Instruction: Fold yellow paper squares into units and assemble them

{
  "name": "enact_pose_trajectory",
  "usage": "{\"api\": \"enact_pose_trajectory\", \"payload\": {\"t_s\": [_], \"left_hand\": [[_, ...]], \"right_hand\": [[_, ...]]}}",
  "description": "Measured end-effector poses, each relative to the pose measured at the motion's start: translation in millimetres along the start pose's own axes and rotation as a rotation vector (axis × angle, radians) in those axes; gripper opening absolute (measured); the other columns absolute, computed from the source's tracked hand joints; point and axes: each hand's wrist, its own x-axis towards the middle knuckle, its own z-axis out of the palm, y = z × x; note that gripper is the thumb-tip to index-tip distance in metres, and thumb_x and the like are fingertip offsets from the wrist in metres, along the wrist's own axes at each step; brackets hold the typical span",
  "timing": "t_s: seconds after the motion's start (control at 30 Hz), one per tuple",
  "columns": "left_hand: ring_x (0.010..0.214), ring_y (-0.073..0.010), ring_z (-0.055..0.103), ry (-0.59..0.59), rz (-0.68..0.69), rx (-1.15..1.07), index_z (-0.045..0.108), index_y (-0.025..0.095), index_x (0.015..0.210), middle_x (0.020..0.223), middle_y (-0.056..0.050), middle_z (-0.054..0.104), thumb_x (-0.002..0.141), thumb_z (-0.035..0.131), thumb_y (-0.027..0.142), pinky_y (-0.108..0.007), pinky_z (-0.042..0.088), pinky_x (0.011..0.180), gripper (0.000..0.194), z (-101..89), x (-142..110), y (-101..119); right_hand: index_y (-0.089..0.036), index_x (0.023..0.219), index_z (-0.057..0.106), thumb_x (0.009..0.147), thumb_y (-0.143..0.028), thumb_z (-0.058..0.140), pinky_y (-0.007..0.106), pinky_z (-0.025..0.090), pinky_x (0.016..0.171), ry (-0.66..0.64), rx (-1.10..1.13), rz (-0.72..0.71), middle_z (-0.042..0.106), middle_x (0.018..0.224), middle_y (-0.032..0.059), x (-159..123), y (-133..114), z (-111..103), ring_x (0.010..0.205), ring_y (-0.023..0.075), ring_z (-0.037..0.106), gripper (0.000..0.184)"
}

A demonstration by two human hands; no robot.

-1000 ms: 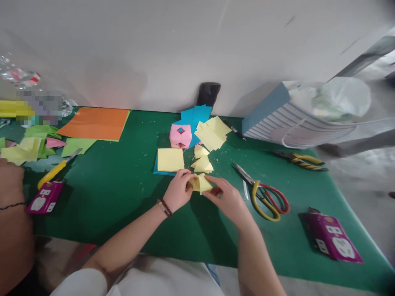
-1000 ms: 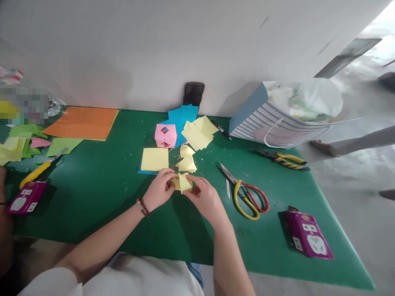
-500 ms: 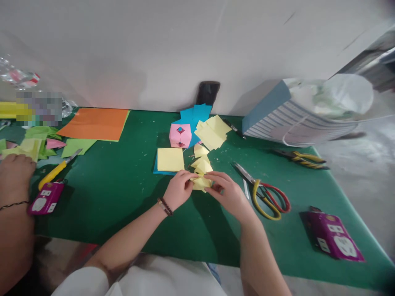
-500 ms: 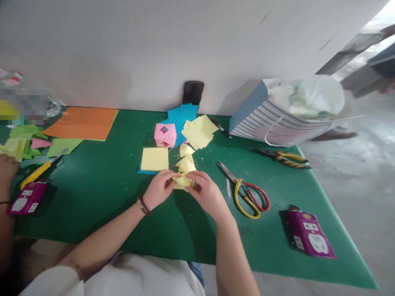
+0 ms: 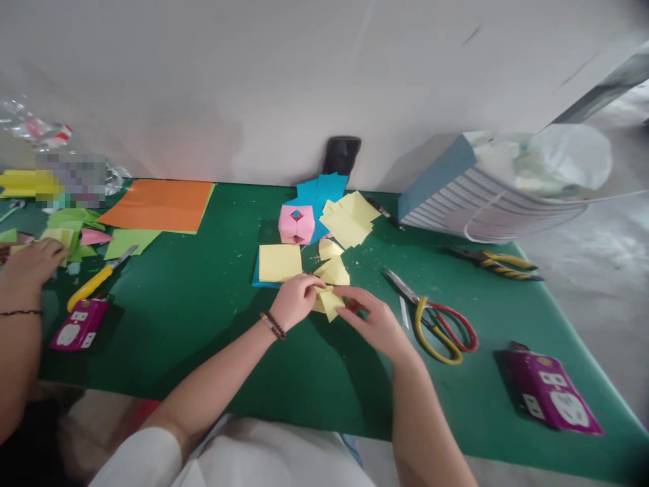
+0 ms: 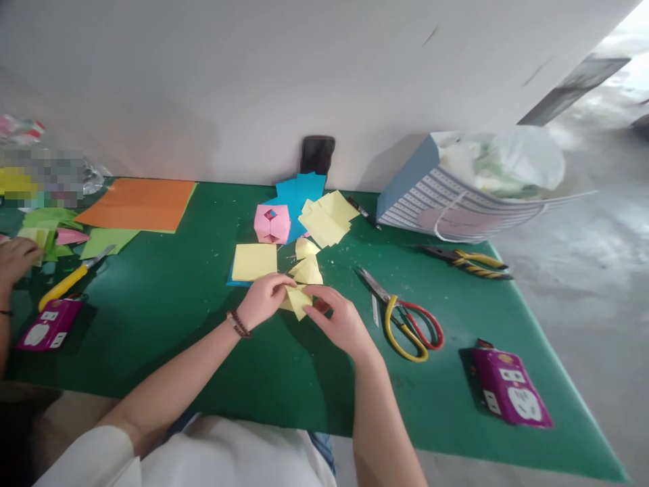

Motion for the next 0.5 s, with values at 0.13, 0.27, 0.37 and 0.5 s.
{"api": "enact_pose_trajectory", "payload": {"t_s": [0.13,0.27,0.37,0.5], "left_hand": [[0.087,-0.0173,0.067,-0.001,-0.037,-0.019,0.067,0.017,0.087,0.093,-0.004,0.072,0.08,0.046,0.0,-0.033,0.054,0.086,0.028,0.9,2.0,-2.2],[0.086,-0.0158,0.067,0.015,-0.062,-0.033,0.065,0.017,0.098,0.097,-0.004,0.071,0.079,0.047,0.0,-0.03,0.055,0.082,0.032,0.6,-4.5,-3.0],[0.08,-0.0139,0.065,0.031,-0.066,-0.031,0.063,0.018,0.107,0.1,-0.004,0.07,0.077,0.047,0.0,-0.028,0.056,0.078,0.038,-1.1,-13.7,-3.3],[0.072,-0.0121,0.063,0.027,-0.057,-0.022,0.061,0.019,0.112,0.1,-0.004,0.068,0.078,0.054,0.005,-0.025,0.056,0.069,0.037,-1.0,-24.0,-5.3]], "right_hand": [[-0.024,0.11,0.065,0.087,-0.04,0.058,0.031,0.056,0.068,-0.025,-0.003,0.009,0.067,0.101,0.0062,-3.0,-3.4,-0.5,0.073,0.0144,0.062,0.029],[-0.023,0.11,0.065,0.087,-0.04,0.058,0.031,0.056,0.068,0.016,-0.017,0.006,0.067,0.099,0.0061,-3.8,-3.4,-2.4,0.073,0.0146,0.061,0.03],[-0.022,0.111,0.065,0.087,-0.041,0.058,0.031,0.056,0.068,0.016,-0.05,0.01,0.067,0.096,0.0064,-2.4,0.7,-1.0,0.072,0.0151,0.062,0.031],[-0.024,0.116,0.063,0.089,-0.04,0.056,0.031,0.056,0.07,-0.05,-0.072,-0.003,0.068,0.106,0.0075,-0.1,6.0,4.3,0.078,0.0157,0.064,0.032]]}}
